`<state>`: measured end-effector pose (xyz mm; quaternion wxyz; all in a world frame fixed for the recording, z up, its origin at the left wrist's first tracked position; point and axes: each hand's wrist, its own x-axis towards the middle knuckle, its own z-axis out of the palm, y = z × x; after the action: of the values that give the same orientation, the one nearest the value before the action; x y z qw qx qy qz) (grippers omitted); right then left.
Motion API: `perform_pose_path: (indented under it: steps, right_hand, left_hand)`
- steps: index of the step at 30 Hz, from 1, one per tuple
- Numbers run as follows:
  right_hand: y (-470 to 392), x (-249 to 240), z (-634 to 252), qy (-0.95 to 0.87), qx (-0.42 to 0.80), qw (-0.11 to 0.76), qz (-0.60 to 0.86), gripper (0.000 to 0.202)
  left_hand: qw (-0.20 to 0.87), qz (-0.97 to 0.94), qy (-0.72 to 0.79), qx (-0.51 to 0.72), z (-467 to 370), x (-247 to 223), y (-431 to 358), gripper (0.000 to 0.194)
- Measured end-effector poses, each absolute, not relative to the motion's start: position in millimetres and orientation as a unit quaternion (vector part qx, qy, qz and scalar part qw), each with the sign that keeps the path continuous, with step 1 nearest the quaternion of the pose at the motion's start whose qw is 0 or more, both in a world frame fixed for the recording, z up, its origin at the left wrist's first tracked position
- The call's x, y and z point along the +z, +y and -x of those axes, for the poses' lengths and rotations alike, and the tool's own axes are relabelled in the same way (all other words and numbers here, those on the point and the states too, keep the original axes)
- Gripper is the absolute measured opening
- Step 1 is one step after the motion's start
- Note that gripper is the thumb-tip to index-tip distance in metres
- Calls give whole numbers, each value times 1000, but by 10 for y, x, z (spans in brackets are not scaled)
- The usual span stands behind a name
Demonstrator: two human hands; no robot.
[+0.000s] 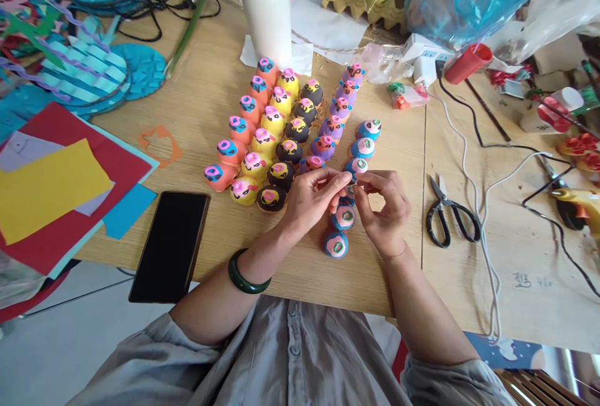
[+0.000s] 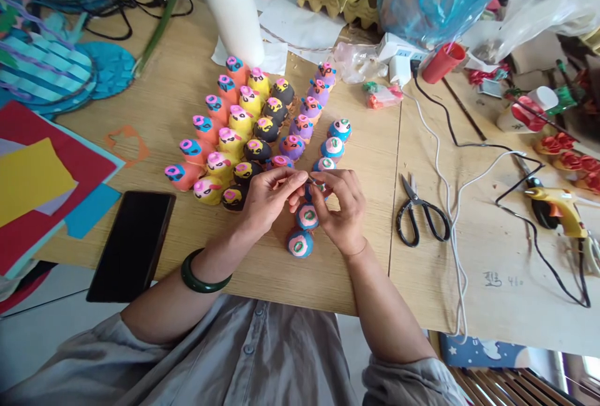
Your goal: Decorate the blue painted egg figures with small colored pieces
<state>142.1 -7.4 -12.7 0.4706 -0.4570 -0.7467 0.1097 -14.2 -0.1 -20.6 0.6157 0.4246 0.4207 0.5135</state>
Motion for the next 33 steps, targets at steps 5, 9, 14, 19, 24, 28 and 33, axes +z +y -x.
perform_pose_path:
  steps: [5, 9, 14, 19, 24, 28, 33]
  right_hand:
    - [-42, -126, -1435, -775, 47, 464, 426, 18]
    - [-29, -127, -1428, -773, 33, 471, 424, 17]
    - [-17, -131, -1435, -779, 35, 475, 408, 21]
    - [-7, -108, -1448, -796, 14, 465, 388, 19]
    - [-12, -107, -1456, -789, 6, 470, 395, 19]
    - [-12, -112, -1456, -790, 2, 464, 401, 21]
    - [-12, -117, -1453, -792, 1, 460, 402, 24]
  left_hand:
    - [620, -419, 417, 516, 139, -185, -3, 39]
    - [608, -436, 422, 513, 142, -183, -8, 37]
    - [613, -420, 418, 523, 138, -202, 4, 38]
    - [628, -393, 416, 527, 126, -177, 3, 40]
    - [615, -419, 423, 517, 126, -153, -13, 44]
    - [611, -429, 416, 520, 132, -193, -14, 36]
    - [612, -420, 412, 528, 128, -233, -14, 36]
